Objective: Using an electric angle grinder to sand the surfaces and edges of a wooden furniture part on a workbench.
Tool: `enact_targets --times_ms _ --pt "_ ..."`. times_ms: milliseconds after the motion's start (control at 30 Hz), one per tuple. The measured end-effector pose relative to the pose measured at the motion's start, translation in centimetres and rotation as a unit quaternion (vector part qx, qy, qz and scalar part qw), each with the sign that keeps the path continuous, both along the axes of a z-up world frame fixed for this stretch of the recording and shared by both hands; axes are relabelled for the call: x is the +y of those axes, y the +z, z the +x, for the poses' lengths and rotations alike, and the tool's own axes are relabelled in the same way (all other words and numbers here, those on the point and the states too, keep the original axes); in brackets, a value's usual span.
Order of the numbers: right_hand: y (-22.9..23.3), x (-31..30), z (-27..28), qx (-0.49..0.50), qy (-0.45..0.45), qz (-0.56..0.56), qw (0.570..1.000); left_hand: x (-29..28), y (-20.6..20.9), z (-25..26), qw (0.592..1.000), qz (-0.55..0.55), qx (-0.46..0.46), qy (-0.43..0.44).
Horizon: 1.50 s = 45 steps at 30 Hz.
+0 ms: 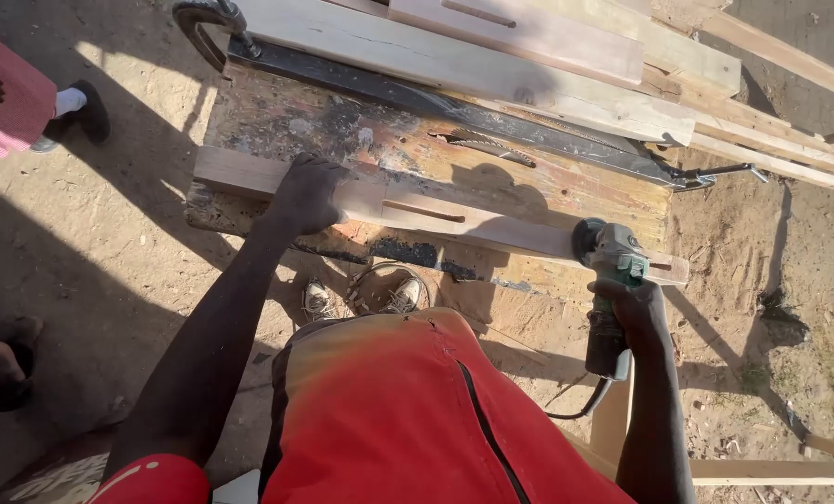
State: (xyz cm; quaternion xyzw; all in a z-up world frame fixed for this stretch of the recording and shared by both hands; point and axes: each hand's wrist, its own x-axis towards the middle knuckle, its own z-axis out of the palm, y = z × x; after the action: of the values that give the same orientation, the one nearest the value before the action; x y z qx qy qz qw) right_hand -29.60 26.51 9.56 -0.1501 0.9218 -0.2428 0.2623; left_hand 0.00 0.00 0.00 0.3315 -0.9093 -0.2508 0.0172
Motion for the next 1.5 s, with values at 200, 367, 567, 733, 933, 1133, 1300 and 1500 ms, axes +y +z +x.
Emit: enact_targets --times_ms 200,367,567,733,933,1133,1300,1500 --pt "-2.0 1.0 -0.1 -0.005 -0.018 -0.024 1.000 0.0 -0.2 0.3 0.999 -0.020 0.009 0.031" --pt "-1.0 -3.4 6.3 -0.054 0.037 -0.036 0.997 -0.4 -1.3 0.4 1.000 -0.022 0.008 0.013" --pt "-1.4 -3.6 6.2 -0.074 0.091 -0.028 0.993 0.0 -1.4 0.4 0.999 -0.034 0.001 0.012" --pt "-0.1 1.0 0.3 -0.031 0.027 -0.022 0.999 0.5 -0.7 -0.3 0.998 -0.042 -0.008 0.043" --pt "-0.7 3.5 -4.4 -0.027 -0.055 -0.083 0.995 0.3 -1.2 -0.2 0.998 -0.058 -0.002 0.037" --pt "-1.0 -0.2 1.5 -0.046 -0.029 -0.081 0.995 0.1 -1.2 -0.4 0.996 -0.084 -0.017 0.012" --pt "-2.0 -1.9 3.1 -0.076 0.080 -0.055 0.992 0.2 -1.8 -0.8 0.993 -0.102 -0.059 -0.007" --pt "-0.9 2.2 -5.5 -0.065 -0.059 -0.023 0.996 0.2 -4.0 -1.0 0.975 -0.203 -0.078 -0.036"
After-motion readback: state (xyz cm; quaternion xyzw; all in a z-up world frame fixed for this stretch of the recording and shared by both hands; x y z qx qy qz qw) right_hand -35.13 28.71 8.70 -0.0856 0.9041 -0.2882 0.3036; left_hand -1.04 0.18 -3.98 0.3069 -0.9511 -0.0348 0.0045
